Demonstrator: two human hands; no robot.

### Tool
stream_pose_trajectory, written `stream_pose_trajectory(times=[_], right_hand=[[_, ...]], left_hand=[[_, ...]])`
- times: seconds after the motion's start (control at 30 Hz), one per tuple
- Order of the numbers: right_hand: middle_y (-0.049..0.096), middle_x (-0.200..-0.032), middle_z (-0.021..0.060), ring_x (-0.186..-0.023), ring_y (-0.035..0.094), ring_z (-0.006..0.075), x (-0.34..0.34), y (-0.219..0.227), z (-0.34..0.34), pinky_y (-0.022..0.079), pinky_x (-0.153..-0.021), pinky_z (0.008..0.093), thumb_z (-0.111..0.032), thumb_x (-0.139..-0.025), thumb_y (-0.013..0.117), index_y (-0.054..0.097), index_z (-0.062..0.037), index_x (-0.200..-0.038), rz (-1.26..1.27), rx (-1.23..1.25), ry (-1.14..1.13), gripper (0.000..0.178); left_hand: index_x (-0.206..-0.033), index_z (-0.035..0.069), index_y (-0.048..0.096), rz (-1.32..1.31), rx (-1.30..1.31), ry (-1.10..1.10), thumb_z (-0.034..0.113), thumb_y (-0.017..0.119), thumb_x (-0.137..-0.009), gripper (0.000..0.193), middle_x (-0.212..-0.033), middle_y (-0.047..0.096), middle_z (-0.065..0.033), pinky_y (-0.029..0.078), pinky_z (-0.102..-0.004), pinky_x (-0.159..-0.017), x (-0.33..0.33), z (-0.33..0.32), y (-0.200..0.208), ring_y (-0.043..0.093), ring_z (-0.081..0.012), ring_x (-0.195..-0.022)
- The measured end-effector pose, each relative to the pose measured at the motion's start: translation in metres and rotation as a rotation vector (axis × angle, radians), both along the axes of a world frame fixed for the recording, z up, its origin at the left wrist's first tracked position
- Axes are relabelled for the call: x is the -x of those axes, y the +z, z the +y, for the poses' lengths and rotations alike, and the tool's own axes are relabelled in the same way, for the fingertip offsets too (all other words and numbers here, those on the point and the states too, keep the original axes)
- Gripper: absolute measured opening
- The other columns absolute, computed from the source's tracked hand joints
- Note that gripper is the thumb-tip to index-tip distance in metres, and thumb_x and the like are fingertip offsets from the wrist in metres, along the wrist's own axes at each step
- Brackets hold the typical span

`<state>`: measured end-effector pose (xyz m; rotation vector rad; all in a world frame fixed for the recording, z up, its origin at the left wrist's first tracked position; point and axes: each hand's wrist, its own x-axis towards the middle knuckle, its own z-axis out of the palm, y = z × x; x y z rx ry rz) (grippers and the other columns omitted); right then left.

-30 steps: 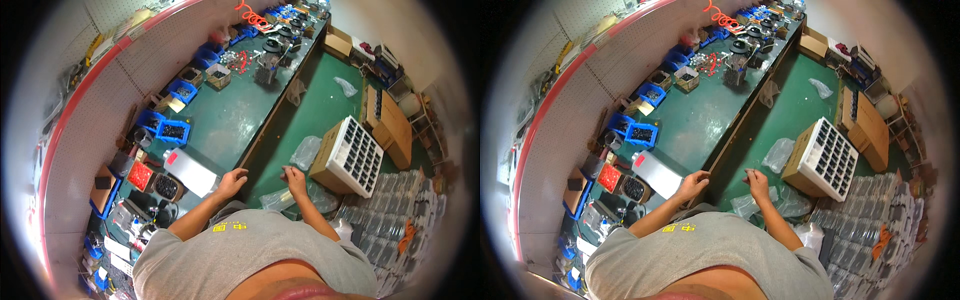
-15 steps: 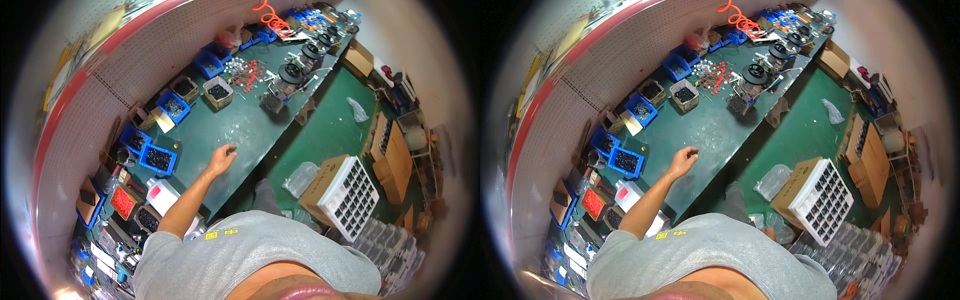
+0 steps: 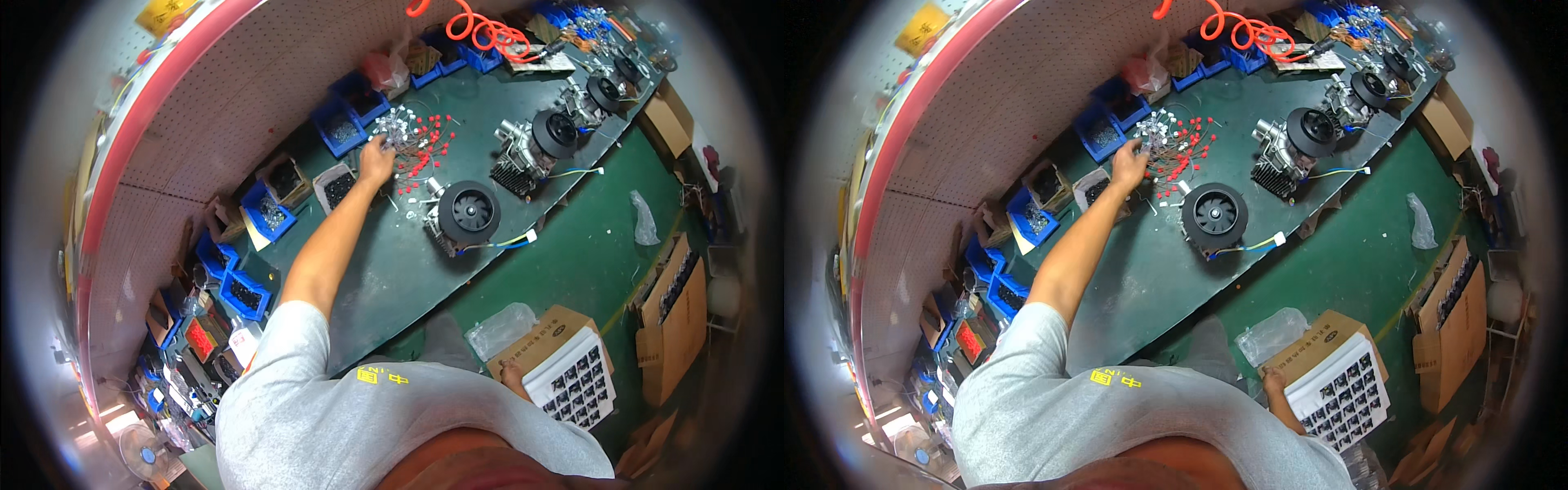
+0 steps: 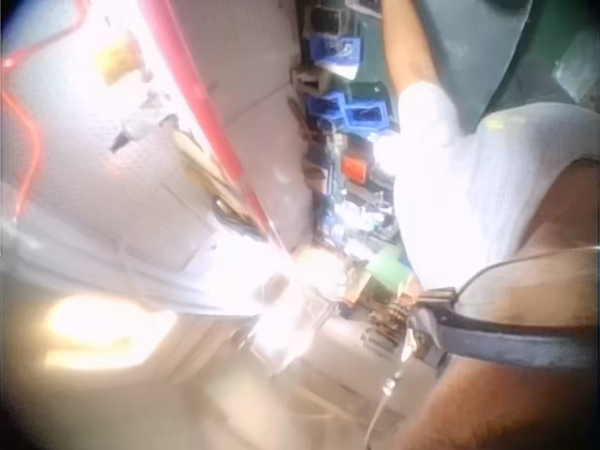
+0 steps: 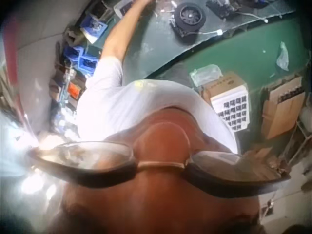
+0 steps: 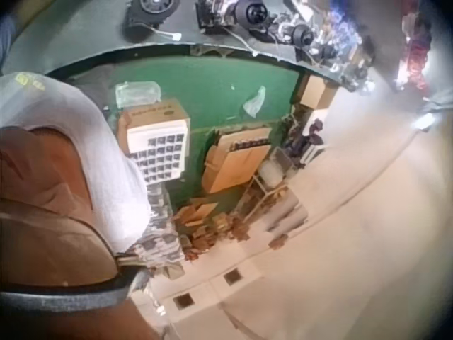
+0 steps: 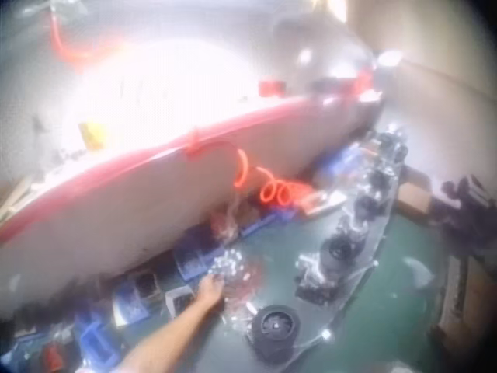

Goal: The person assembles an electronic device by applying labels to a metal casing, using a power drill to secure components, and connecting wires to a motor. The person handles various small parts and tools on a cluttered workbench.

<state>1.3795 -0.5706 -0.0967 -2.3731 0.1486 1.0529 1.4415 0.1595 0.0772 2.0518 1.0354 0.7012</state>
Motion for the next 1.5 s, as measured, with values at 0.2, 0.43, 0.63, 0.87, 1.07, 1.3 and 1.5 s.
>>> stream_pose_trajectory(times=[0.2,0.43,0.63,0.87,1.07,1.3,1.5], right_hand=[[0.058,-0.057,0.005,-0.043,0.05,0.0161,-0.017,0.018,-0.012,0.039,-0.042,0.0331,-0.023,-0.095,0.061,0.075,-0.0031,-0.081,0.035,-0.31,-0.108,0.028],[0.053,-0.056,0.0026,-0.041,0.046,0.0148,-0.046,0.046,0.034,0.036,-0.04,0.0325,-0.026,-0.096,0.061,0.072,-0.0053,-0.084,0.128,-0.208,-0.05,0.026],[0.054,-0.058,0.0038,-0.045,0.048,0.0163,-0.088,0.041,0.09,0.037,-0.043,0.0356,-0.026,-0.093,0.065,0.072,-0.0061,-0.081,0.278,-0.15,-0.084,0.024],[0.056,-0.062,0.0003,-0.053,0.047,0.0104,-0.076,0.049,0.169,0.037,-0.049,0.0305,-0.024,-0.09,0.072,0.073,-0.0051,-0.08,0.234,-0.298,0.328,0.022],[0.053,-0.062,-0.0034,-0.048,0.042,0.0064,-0.023,0.165,0.307,0.029,-0.043,0.0254,-0.026,-0.092,0.073,0.069,-0.0086,-0.081,0.337,-0.586,0.517,0.021],[0.072,-0.095,0.0062,-0.068,0.058,0.0074,0.15,0.29,0.43,0.032,-0.046,0.019,-0.027,-0.099,0.067,0.068,-0.0052,-0.113,0.732,-0.885,0.193,0.026],[0.071,-0.095,0.0074,-0.07,0.061,0.0081,0.289,0.282,0.429,0.033,-0.046,0.0174,-0.021,-0.098,0.069,0.069,-0.0036,-0.112,0.884,-0.862,0.45,0.022]], left_hand=[[-0.114,0.001,0.071,0.379,0.109,0.105,0.023,0.066,-0.086,0.036,-0.114,0.07,-0.0267,0.05,-0.0482,-0.099,-0.054,0.045,-0.04,0.066,-0.0438,-0.111],[-0.089,0.001,0.072,-0.362,-0.217,0.139,0.018,0.053,-0.102,0.028,-0.074,0.065,-0.003,0.048,-0.0325,-0.064,-0.043,0.058,0.004,0.057,-0.0136,-0.068],[-0.108,0.003,0.066,-0.548,0.023,0.151,0.019,0.049,-0.107,0.023,-0.068,0.049,0.0041,0.036,-0.0238,-0.053,-0.002,0.033,0.076,0.042,-0.0056,-0.059],[-0.115,0.004,0.061,-0.753,0.368,0.223,0.02,0.047,-0.109,0.023,-0.065,0.046,0.0034,0.033,-0.0222,-0.044,0.109,-0.031,0.131,0.039,-0.0046,-0.052],[-0.118,0.006,0.058,-0.878,0.52,0.254,0.02,0.046,-0.109,0.02,-0.067,0.042,0.0029,0.028,-0.0198,-0.043,0.243,-0.118,0.154,0.034,-0.0044,-0.053],[-0.116,0.003,0.058,-0.877,0.588,0.305,0.02,0.045,-0.11,0.023,-0.063,0.039,0.0032,0.028,-0.0222,-0.043,0.429,-0.257,0.165,0.033,-0.0056,-0.052],[-0.116,0.001,0.062,-0.622,0.487,0.263,0.021,0.046,-0.108,0.026,-0.068,0.048,0.0016,0.04,-0.0242,-0.056,0.57,-0.36,0.145,0.046,-0.007,-0.061]])
